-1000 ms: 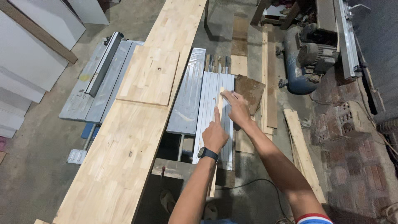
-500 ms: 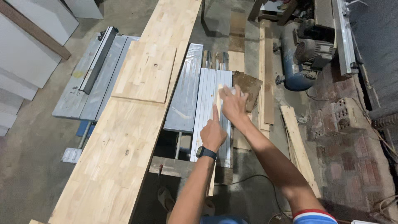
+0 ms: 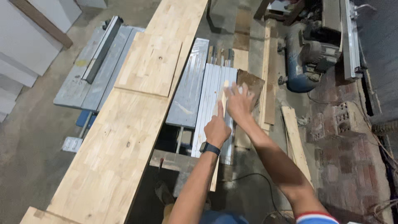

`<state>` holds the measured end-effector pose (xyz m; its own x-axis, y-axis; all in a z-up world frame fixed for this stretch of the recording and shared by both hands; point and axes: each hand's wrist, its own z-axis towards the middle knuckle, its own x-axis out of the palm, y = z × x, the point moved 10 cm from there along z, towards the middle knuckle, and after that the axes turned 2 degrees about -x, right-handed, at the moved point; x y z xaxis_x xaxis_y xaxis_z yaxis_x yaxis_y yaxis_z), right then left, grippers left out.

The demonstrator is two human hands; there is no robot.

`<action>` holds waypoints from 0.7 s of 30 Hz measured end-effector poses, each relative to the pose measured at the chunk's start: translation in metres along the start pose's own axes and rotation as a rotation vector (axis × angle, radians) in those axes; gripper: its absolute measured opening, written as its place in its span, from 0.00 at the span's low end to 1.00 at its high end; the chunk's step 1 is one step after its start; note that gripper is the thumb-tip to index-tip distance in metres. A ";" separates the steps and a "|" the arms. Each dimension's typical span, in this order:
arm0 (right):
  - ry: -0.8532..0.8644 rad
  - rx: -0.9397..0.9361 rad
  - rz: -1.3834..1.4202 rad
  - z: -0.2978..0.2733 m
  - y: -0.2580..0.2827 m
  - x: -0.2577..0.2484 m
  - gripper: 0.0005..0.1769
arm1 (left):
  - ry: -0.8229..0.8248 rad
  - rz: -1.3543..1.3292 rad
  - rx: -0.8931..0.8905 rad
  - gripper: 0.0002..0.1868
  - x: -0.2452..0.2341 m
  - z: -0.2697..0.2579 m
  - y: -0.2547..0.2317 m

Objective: The person sands the surface and edges of wood panels and a narrow wood strip using a piece of sandpaper.

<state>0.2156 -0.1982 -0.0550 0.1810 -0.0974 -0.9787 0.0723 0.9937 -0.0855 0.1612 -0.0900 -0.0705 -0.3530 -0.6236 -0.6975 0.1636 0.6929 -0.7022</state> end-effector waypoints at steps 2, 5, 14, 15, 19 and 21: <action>-0.075 -0.007 -0.026 0.015 0.005 -0.015 0.21 | 0.010 0.014 -0.006 0.50 -0.005 0.000 -0.003; -0.035 0.041 -0.031 0.004 0.001 -0.003 0.22 | 0.058 0.015 -0.025 0.54 0.005 0.004 0.000; -0.060 0.054 -0.066 0.017 0.007 -0.010 0.21 | 0.075 -0.026 -0.045 0.51 0.000 -0.002 -0.001; -0.062 0.052 -0.071 0.008 0.008 -0.011 0.21 | 0.072 -0.030 -0.043 0.51 -0.004 -0.003 -0.005; -0.010 0.070 -0.046 -0.001 0.005 -0.001 0.21 | 0.089 -0.046 -0.045 0.51 -0.002 -0.001 -0.001; 0.005 0.102 0.005 0.013 -0.002 0.011 0.22 | 0.086 -0.020 -0.038 0.50 -0.001 -0.004 -0.001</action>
<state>0.2296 -0.2022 -0.0629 0.1763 -0.0923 -0.9800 0.1706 0.9834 -0.0619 0.1577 -0.0882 -0.0685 -0.4342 -0.6049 -0.6675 0.1215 0.6949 -0.7087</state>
